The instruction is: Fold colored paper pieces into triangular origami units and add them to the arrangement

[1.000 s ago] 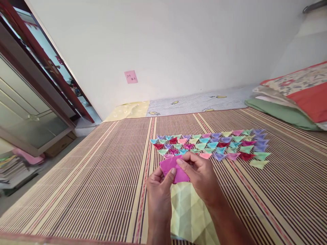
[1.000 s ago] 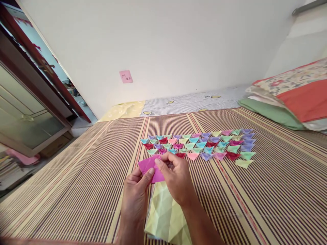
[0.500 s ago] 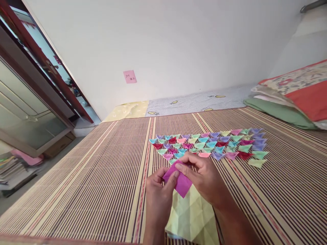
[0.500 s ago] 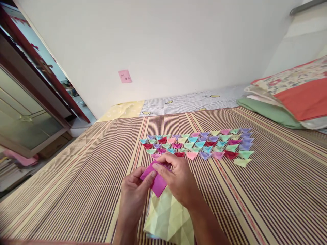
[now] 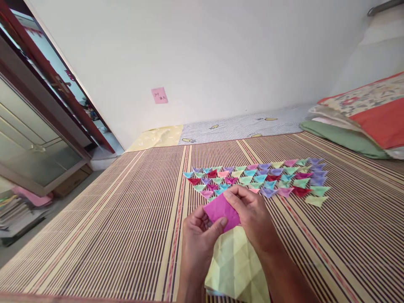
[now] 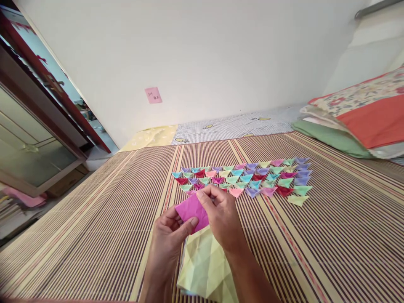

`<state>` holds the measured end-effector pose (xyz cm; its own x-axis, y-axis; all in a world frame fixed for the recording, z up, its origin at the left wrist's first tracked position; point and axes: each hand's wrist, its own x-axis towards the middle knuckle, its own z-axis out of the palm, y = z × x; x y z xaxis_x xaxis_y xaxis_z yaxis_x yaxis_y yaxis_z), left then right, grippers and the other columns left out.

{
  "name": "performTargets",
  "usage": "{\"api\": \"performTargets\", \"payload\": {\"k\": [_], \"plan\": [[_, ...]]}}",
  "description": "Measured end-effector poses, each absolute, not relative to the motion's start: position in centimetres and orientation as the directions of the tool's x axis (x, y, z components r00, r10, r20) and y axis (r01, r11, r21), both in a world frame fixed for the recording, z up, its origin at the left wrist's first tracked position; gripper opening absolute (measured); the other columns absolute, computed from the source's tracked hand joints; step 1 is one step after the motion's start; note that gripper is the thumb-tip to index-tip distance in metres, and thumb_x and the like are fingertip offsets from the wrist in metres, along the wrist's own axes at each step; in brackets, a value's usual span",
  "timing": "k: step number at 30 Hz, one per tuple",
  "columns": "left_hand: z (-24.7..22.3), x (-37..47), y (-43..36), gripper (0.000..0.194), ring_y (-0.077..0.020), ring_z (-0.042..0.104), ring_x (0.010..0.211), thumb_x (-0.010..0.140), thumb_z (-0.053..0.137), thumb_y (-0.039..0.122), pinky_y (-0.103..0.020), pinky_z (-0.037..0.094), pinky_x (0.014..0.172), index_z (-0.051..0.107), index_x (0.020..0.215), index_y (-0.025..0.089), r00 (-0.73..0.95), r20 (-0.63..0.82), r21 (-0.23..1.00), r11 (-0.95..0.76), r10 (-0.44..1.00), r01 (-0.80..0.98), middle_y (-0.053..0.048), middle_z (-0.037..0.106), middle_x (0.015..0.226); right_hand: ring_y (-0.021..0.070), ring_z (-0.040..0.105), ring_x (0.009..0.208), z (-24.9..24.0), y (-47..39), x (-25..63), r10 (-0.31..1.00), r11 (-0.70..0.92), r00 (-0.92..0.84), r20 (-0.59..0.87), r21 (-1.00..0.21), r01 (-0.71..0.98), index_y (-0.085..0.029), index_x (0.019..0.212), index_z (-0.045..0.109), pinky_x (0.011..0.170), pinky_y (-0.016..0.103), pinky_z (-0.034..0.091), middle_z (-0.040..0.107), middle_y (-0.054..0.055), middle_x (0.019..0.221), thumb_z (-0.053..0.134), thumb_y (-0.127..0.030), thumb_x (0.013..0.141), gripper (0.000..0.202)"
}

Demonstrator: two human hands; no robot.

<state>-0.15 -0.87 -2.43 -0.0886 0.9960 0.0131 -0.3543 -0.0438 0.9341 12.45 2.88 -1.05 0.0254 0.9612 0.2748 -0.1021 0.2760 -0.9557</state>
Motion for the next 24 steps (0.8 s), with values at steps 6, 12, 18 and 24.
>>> {"api": "performTargets", "payload": {"k": [6,12,18,24], "plan": [[-2.4,-0.5,-1.0,0.027,-0.0110,0.056,0.057,0.075,0.088,0.031,-0.021,0.044,0.056,0.067,0.067,0.016,-0.066,0.041,0.965,-0.056,0.997,-0.256,-0.001,0.065,0.062,0.0132,0.041,0.057,-1.4,3.3,12.5,0.954,0.276,0.148,0.259,-0.954,-0.112,-0.021,0.067,0.057,0.052,0.025,0.036,0.045,-0.004,0.061,0.067,-0.041,0.089,0.032],[-2.0,-1.2,-1.1,0.025,-0.0126,0.057,0.063,0.081,0.083,0.040,-0.022,0.047,0.061,0.076,0.084,0.016,-0.132,0.040,0.949,-0.079,0.990,-0.305,-0.002,0.066,0.070,0.0136,0.044,0.058,-1.1,2.9,12.4,0.953,0.289,-0.065,0.295,-0.954,-0.084,-0.019,0.071,0.061,0.053,0.025,0.037,0.050,-0.002,0.064,0.065,-0.040,0.093,0.031],[-2.2,-1.5,-1.2,0.028,-0.0106,0.048,0.058,0.088,0.076,0.043,-0.020,0.040,0.054,0.079,0.083,0.016,-0.189,0.110,0.974,-0.144,0.976,-0.175,0.000,0.059,0.062,0.0131,0.043,0.060,-1.3,2.9,11.9,0.946,0.302,-0.098,0.309,-0.950,-0.080,-0.020,0.067,0.056,0.054,0.025,0.037,0.047,-0.003,0.063,0.063,-0.037,0.093,0.032],[-2.1,-2.4,-1.4,0.023,-0.0130,0.058,0.063,0.081,0.084,0.033,-0.022,0.046,0.058,0.080,0.101,0.021,-0.054,0.080,0.988,-0.087,0.995,-0.131,-0.002,0.069,0.075,0.0122,0.043,0.058,-1.4,3.1,12.0,0.938,0.279,-0.203,0.281,-0.960,-0.041,-0.019,0.068,0.059,0.053,0.025,0.036,0.050,-0.003,0.063,0.062,-0.034,0.093,0.029]]}}
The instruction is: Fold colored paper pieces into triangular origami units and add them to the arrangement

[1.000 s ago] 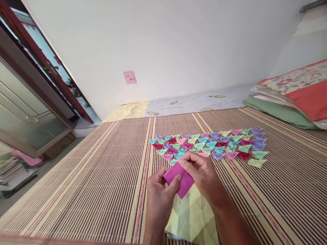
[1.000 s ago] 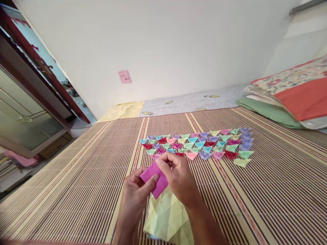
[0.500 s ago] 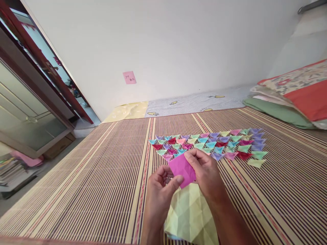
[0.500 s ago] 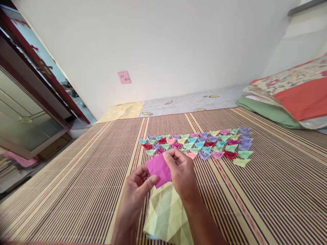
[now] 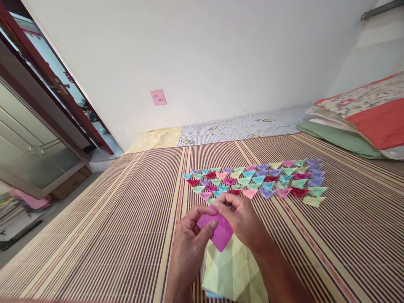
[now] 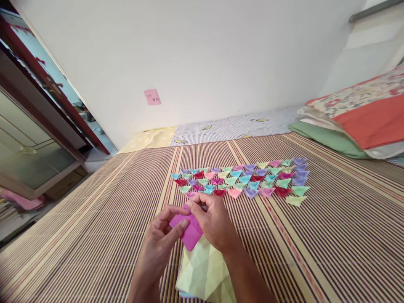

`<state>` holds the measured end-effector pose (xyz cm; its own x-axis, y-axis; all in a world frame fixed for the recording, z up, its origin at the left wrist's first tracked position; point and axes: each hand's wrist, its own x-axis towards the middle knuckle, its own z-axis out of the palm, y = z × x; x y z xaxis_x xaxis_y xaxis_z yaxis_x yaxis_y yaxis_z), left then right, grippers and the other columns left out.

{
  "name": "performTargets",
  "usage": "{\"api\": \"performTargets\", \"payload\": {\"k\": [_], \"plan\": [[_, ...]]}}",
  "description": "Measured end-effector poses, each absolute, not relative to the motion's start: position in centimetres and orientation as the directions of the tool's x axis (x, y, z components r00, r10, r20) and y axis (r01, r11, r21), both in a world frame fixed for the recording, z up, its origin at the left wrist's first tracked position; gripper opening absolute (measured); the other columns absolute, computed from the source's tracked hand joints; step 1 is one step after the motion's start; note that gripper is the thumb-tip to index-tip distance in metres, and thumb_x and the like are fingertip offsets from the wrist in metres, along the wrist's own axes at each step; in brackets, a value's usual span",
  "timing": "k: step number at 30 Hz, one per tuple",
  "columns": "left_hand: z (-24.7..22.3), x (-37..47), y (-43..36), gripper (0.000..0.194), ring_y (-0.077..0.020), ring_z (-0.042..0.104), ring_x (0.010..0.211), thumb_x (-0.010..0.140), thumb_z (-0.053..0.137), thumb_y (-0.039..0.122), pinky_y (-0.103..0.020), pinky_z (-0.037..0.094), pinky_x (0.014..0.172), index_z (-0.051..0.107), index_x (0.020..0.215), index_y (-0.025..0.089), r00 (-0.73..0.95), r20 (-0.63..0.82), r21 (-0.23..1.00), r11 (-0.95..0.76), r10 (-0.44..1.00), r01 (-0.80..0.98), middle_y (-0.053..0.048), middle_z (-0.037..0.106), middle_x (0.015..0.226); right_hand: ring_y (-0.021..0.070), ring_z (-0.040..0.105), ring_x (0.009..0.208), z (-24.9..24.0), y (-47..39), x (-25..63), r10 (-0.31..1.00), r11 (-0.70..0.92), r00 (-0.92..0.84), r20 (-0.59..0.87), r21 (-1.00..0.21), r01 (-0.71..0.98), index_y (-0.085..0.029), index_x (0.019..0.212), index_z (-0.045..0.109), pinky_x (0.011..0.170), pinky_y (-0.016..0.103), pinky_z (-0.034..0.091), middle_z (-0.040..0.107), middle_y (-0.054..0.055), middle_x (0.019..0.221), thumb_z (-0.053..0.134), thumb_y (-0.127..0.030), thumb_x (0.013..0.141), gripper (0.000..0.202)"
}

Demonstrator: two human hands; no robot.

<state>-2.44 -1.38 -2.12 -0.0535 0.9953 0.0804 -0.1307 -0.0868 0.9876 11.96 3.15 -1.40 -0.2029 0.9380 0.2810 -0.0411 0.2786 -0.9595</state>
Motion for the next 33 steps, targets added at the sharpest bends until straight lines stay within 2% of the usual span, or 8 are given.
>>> {"api": "performTargets", "payload": {"k": [3,8,12,15,19,22,26,33], "plan": [[-2.5,-2.9,-1.2,0.013,-0.0134,0.061,0.065,0.079,0.084,0.029,-0.021,0.047,0.060,0.083,0.088,0.019,-0.037,0.044,0.984,-0.050,0.998,-0.169,-0.005,0.074,0.078,0.0126,0.045,0.060,-1.5,3.2,12.1,0.936,0.263,-0.231,0.264,-0.964,-0.039,-0.018,0.067,0.059,0.055,0.025,0.037,0.051,-0.002,0.064,0.061,-0.036,0.094,0.032],[-3.2,-3.5,-0.7,0.020,-0.0165,0.068,0.076,0.078,0.085,0.031,-0.023,0.052,0.069,0.086,0.094,0.018,-0.124,0.010,0.954,-0.047,0.992,-0.296,-0.008,0.080,0.083,0.0119,0.045,0.057,-2.1,3.6,12.8,0.930,0.159,-0.326,0.168,-0.986,-0.053,-0.019,0.071,0.060,0.052,0.025,0.037,0.049,-0.004,0.062,0.067,-0.043,0.091,0.032],[-3.1,-3.9,-0.5,0.022,-0.0165,0.071,0.079,0.074,0.089,0.031,-0.023,0.055,0.074,0.087,0.093,0.020,-0.132,-0.021,0.931,-0.028,0.991,-0.365,-0.009,0.082,0.086,0.0108,0.042,0.054,-2.7,3.8,12.9,0.947,0.121,-0.290,0.142,-0.989,-0.089,-0.020,0.067,0.054,0.051,0.024,0.035,0.046,-0.005,0.059,0.067,-0.042,0.091,0.035],[-2.8,-4.0,-0.4,0.026,-0.0163,0.072,0.077,0.068,0.092,0.033,-0.023,0.057,0.074,0.087,0.090,0.019,-0.151,-0.047,0.909,-0.020,0.987,-0.417,-0.009,0.082,0.085,0.0113,0.046,0.055,-2.6,3.8,12.9,0.956,0.118,-0.256,0.146,-0.986,-0.120,-0.020,0.068,0.056,0.053,0.025,0.039,0.049,-0.004,0.061,0.066,-0.045,0.092,0.036],[-2.6,-4.1,-0.3,0.030,-0.0181,0.075,0.079,0.066,0.093,0.036,-0.023,0.059,0.075,0.087,0.088,0.017,-0.160,-0.078,0.864,-0.014,0.984,-0.504,-0.011,0.083,0.087,0.0145,0.057,0.067,-1.8,3.6,13.1,0.946,0.221,-0.223,0.235,-0.971,-0.087,-0.020,0.092,0.071,0.064,0.028,0.047,0.062,0.000,0.074,0.062,-0.040,0.097,0.023],[-2.9,-4.1,-0.2,0.030,-0.0201,0.076,0.084,0.070,0.091,0.039,-0.025,0.061,0.079,0.087,0.088,0.016,-0.171,-0.081,0.836,-0.027,0.982,-0.548,-0.011,0.083,0.090,0.0179,0.065,0.083,-1.3,3.4,13.3,0.925,0.292,-0.233,0.300,-0.954,-0.069,-0.022,0.105,0.074,0.076,0.032,0.052,0.071,0.004,0.090,0.060,-0.034,0.097,0.020],[-3.2,-4.3,0.0,0.032,-0.0210,0.077,0.089,0.072,0.090,0.041,-0.025,0.060,0.084,0.086,0.088,0.013,-0.172,-0.086,0.818,-0.029,0.981,-0.575,-0.013,0.083,0.095,0.0215,0.068,0.098,-1.1,3.2,13.6,0.896,0.379,-0.247,0.370,-0.925,-0.009,-0.025,0.109,0.076,0.085,0.036,0.052,0.074,0.006,0.106,0.060,-0.029,0.098,0.020],[-2.9,-4.1,-0.2,0.031,-0.0205,0.076,0.077,0.072,0.090,0.042,-0.026,0.060,0.072,0.086,0.085,0.014,-0.104,-0.079,0.826,0.007,0.991,-0.564,-0.011,0.082,0.081,0.0196,0.065,0.110,-0.1,2.3,13.9,0.793,0.552,-0.352,0.498,-0.831,0.067,-0.032,0.106,0.080,0.100,0.036,0.048,0.070,0.002,0.113,0.069,-0.019,0.095,0.019]]}}
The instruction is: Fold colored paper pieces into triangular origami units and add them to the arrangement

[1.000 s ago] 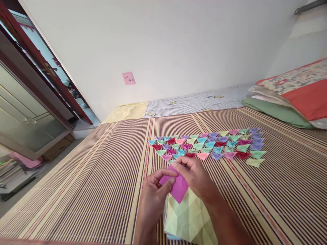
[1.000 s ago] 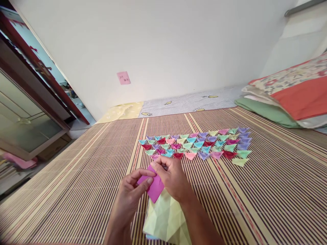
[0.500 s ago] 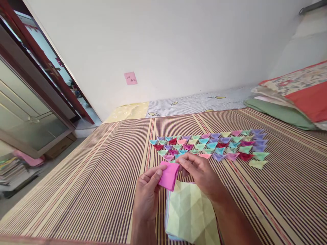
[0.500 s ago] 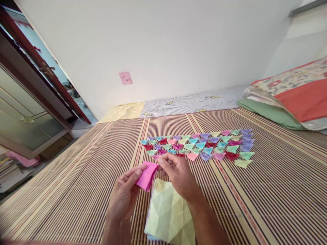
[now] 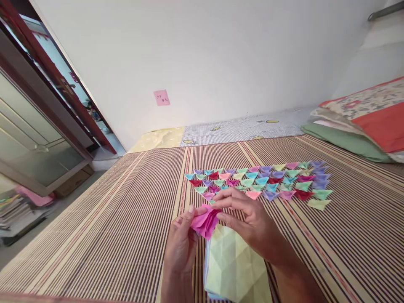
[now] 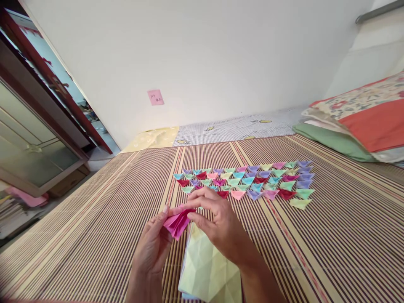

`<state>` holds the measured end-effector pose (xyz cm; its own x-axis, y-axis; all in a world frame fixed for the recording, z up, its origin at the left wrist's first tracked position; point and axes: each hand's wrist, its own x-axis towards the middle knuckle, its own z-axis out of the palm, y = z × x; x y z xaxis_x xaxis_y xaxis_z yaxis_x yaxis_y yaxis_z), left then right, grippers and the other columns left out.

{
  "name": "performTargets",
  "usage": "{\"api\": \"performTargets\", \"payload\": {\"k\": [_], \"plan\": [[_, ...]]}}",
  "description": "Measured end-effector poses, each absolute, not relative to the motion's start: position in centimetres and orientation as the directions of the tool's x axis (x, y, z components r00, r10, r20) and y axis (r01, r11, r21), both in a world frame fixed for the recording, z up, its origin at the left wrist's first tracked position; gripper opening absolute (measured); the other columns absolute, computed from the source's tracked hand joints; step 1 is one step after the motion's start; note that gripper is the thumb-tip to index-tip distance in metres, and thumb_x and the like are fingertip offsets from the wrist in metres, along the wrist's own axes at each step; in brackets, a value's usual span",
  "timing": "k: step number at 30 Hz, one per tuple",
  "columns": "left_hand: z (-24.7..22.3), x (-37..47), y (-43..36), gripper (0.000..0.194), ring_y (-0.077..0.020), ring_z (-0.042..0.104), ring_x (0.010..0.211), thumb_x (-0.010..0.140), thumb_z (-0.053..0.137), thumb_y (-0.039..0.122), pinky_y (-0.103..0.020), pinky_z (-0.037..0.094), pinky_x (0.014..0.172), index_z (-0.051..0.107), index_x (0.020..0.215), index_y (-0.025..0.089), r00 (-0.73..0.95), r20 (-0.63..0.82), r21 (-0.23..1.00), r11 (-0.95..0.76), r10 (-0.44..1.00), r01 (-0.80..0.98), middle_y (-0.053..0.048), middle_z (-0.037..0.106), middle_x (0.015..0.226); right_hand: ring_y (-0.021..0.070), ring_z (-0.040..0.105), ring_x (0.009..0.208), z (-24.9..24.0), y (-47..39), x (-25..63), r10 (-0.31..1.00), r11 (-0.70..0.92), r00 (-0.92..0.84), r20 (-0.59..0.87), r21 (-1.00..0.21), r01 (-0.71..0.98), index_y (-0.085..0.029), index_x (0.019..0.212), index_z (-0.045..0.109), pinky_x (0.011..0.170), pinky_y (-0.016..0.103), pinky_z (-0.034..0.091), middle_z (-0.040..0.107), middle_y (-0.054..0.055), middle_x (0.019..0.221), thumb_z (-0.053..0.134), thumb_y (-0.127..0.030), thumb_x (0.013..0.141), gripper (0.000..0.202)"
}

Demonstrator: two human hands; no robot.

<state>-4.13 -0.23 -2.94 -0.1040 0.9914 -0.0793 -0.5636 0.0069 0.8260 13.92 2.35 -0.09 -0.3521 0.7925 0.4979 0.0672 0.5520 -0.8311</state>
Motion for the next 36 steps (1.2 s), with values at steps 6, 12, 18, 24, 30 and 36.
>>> {"api": "performTargets", "payload": {"k": [6,12,18,24,30,36], "plan": [[-3.1,-4.2,-0.6,0.030,-0.0235,0.074,0.076,0.076,0.087,0.043,-0.031,0.058,0.072,0.086,0.083,0.014,-0.036,-0.059,0.837,0.030,0.998,-0.546,-0.011,0.080,0.077,0.0181,0.066,0.095,0.2,2.0,13.4,0.738,0.603,-0.416,0.532,-0.796,0.053,-0.024,0.091,0.077,0.089,0.033,0.049,0.071,0.001,0.094,0.070,-0.016,0.096,0.012],[-3.2,-4.8,-0.6,0.034,-0.0129,0.064,0.063,0.075,0.088,0.048,-0.022,0.051,0.061,0.085,0.084,0.016,0.006,-0.005,0.871,0.007,1.000,-0.492,-0.007,0.077,0.076,0.0174,0.061,0.083,-0.2,2.2,13.2,0.804,0.522,-0.390,0.449,-0.847,0.101,-0.021,0.078,0.067,0.080,0.033,0.045,0.065,-0.001,0.083,0.067,-0.026,0.098,0.020],[-3.2,-4.4,-1.0,0.023,-0.0075,0.057,0.059,0.074,0.091,0.033,-0.017,0.046,0.059,0.077,0.072,0.015,-0.070,-0.007,0.921,-0.021,0.998,-0.389,0.000,0.069,0.066,0.0152,0.054,0.073,-0.4,2.1,12.9,0.853,0.460,-0.339,0.397,-0.879,0.128,-0.021,0.071,0.054,0.070,0.031,0.042,0.056,-0.003,0.075,0.064,-0.022,0.095,0.026],[-2.6,-3.9,-1.4,0.026,-0.0086,0.055,0.057,0.076,0.089,0.036,-0.019,0.043,0.056,0.076,0.072,0.013,-0.096,0.003,0.938,-0.036,0.995,-0.345,-0.001,0.067,0.065,0.0139,0.049,0.065,-0.2,2.1,12.8,0.846,0.450,-0.357,0.397,-0.889,0.078,-0.022,0.069,0.051,0.062,0.030,0.038,0.052,-0.004,0.068,0.061,-0.026,0.095,0.028],[-2.2,-4.2,-1.7,0.029,-0.0086,0.050,0.056,0.078,0.086,0.037,-0.020,0.040,0.055,0.073,0.070,0.013,-0.084,0.004,0.954,-0.029,0.996,-0.298,0.000,0.062,0.063,0.0142,0.049,0.068,-0.2,2.3,13.4,0.854,0.400,-0.371,0.365,-0.916,0.019,-0.021,0.076,0.061,0.064,0.029,0.040,0.054,-0.003,0.072,0.064,-0.029,0.095,0.020],[-1.9,-4.0,-1.9,0.034,-0.0082,0.044,0.053,0.077,0.086,0.041,-0.020,0.034,0.051,0.069,0.066,0.013,-0.046,0.032,0.975,-0.041,0.998,-0.218,0.001,0.054,0.060,0.0141,0.051,0.070,-0.2,2.4,13.9,0.855,0.348,-0.390,0.342,-0.936,-0.057,-0.020,0.079,0.064,0.065,0.028,0.041,0.056,-0.002,0.073,0.068,-0.031,0.093,0.019]]}}
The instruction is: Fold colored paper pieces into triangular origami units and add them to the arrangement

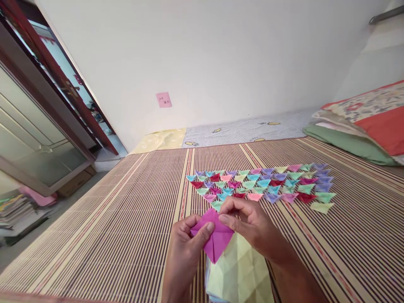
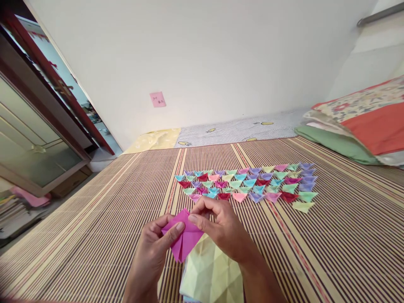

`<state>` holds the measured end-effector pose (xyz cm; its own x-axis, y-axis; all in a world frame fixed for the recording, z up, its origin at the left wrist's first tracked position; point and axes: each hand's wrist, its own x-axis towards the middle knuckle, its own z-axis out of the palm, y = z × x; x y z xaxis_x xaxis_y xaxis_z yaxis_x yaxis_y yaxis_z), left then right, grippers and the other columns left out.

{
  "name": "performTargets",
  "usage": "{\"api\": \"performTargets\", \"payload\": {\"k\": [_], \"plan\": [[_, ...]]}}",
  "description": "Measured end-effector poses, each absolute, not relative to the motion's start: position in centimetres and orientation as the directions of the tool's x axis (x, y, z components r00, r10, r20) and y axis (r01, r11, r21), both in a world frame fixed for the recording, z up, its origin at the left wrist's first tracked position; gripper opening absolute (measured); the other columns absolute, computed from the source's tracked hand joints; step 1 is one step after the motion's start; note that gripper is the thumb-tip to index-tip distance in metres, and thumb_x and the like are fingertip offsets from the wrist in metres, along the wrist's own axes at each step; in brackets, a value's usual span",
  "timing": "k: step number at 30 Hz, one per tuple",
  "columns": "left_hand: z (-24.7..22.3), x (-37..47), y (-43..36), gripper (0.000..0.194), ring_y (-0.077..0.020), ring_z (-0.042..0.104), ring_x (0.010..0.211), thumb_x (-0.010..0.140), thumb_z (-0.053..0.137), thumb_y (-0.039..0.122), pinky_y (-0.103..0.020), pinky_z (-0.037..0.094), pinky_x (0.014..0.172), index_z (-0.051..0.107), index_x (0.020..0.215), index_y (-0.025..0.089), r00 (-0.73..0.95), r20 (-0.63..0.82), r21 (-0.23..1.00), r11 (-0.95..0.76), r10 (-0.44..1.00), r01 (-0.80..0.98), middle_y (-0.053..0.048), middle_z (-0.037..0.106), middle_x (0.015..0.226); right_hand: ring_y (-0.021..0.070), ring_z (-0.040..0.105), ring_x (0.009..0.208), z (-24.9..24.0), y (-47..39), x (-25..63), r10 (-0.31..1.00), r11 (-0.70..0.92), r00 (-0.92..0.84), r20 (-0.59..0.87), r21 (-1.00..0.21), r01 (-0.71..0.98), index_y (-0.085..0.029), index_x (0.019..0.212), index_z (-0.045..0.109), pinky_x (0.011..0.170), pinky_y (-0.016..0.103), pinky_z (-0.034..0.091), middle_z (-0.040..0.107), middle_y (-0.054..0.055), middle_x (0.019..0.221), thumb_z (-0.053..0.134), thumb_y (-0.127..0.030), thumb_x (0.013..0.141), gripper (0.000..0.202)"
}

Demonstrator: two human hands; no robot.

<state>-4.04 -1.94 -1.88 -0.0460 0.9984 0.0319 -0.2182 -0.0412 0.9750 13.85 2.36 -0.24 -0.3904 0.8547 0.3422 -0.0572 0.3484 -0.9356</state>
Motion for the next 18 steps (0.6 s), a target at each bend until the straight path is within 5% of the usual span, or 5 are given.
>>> {"api": "performTargets", "payload": {"k": [9,15,18], "plan": [[-1.2,-4.0,-2.2,0.037,-0.0091,0.040,0.052,0.077,0.085,0.043,-0.022,0.030,0.050,0.066,0.063,0.015,0.049,0.050,0.990,-0.043,0.998,-0.138,0.001,0.050,0.058,0.0124,0.041,0.063,-0.3,2.2,13.7,0.849,0.274,-0.435,0.300,-0.954,-0.122,-0.020,0.072,0.057,0.059,0.028,0.035,0.047,-0.004,0.069,0.066,-0.030,0.092,0.024],[-1.6,-4.0,-2.2,0.033,-0.0105,0.042,0.056,0.081,0.082,0.038,-0.022,0.033,0.051,0.065,0.064,0.016,0.034,0.118,0.991,-0.115,0.992,-0.067,0.000,0.053,0.062,0.0185,0.058,0.085,0.3,1.8,13.5,0.854,0.380,-0.372,0.363,-0.924,-0.030,-0.021,0.070,0.058,0.075,0.032,0.045,0.062,0.003,0.091,0.065,-0.024,0.090,0.021],[-1.6,-3.9,-2.3,0.033,-0.0106,0.043,0.056,0.082,0.081,0.038,-0.022,0.034,0.052,0.064,0.063,0.016,0.003,0.148,0.989,-0.148,0.989,-0.014,0.000,0.052,0.061,0.0177,0.058,0.079,0.7,1.4,13.5,0.863,0.373,-0.366,0.349,-0.928,-0.004,-0.021,0.072,0.057,0.071,0.032,0.045,0.062,0.002,0.083,0.063,-0.025,0.093,0.022]]}}
